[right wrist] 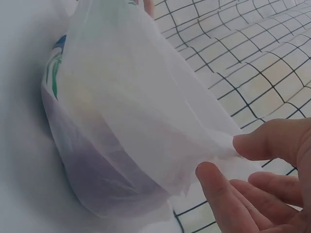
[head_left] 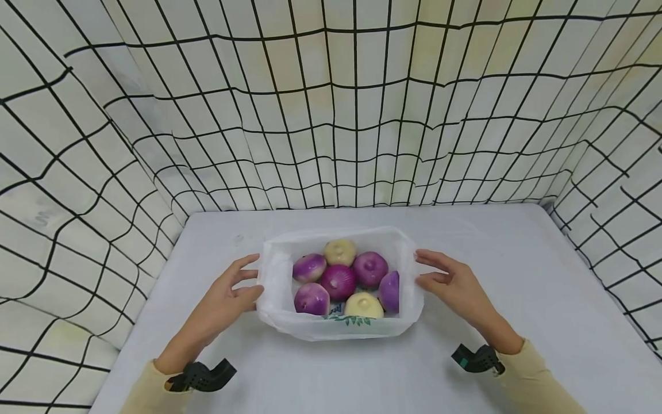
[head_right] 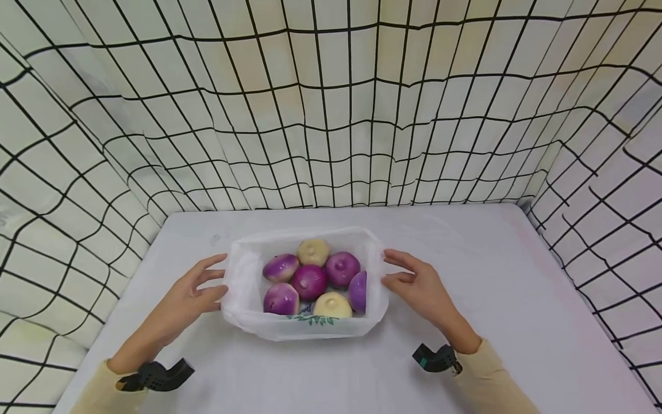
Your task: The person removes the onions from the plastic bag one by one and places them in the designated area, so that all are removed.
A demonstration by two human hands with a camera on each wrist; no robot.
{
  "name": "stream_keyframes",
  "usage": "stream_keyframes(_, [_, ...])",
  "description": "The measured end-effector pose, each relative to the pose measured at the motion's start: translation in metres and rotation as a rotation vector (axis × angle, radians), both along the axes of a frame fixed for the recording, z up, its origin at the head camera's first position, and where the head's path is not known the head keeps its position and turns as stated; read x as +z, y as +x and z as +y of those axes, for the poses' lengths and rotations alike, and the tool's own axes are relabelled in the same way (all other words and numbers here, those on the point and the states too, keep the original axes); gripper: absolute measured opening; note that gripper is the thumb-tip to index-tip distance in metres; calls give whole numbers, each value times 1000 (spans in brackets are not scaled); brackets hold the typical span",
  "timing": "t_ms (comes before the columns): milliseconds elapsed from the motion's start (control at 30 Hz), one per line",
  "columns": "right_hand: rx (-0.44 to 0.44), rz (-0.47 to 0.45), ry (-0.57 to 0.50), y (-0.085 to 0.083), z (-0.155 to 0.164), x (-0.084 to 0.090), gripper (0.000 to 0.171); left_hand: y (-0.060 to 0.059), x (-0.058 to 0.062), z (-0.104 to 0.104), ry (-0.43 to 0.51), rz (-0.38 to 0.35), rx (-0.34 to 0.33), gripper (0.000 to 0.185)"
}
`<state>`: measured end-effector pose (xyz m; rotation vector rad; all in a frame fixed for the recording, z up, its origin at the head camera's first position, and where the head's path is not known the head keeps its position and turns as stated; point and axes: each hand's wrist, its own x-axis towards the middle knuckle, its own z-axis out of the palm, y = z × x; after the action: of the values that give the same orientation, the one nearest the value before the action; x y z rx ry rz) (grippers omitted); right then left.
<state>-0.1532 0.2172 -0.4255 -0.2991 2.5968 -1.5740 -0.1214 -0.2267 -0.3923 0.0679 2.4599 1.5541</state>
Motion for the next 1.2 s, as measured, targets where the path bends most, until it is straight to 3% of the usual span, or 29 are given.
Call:
stream_keyframes(67, [-14,23,15,0,3,3,58,-1,3,-3,-24,18,7,70])
stream_keyframes(300, [-137,104,75,-6,12,12,53,-6,13,-12,-258,136,62,60])
stream_keyframes(467, [-186,159,29,-5,9,20,50,-10,17,-11,-279,174,95,58])
stream_keyframes(700, [-178,262,-65,0,-2,33,47,-25,13,1,-182,176,123,54])
stream_keyframes(1000, [-7,319,-161,-3,-26,37,48,-43,4,17,-23,172,143,57])
stream_keyframes(1200, [87,310,-190,-5,-38,37,50,-49,1,24,100,122,129,60])
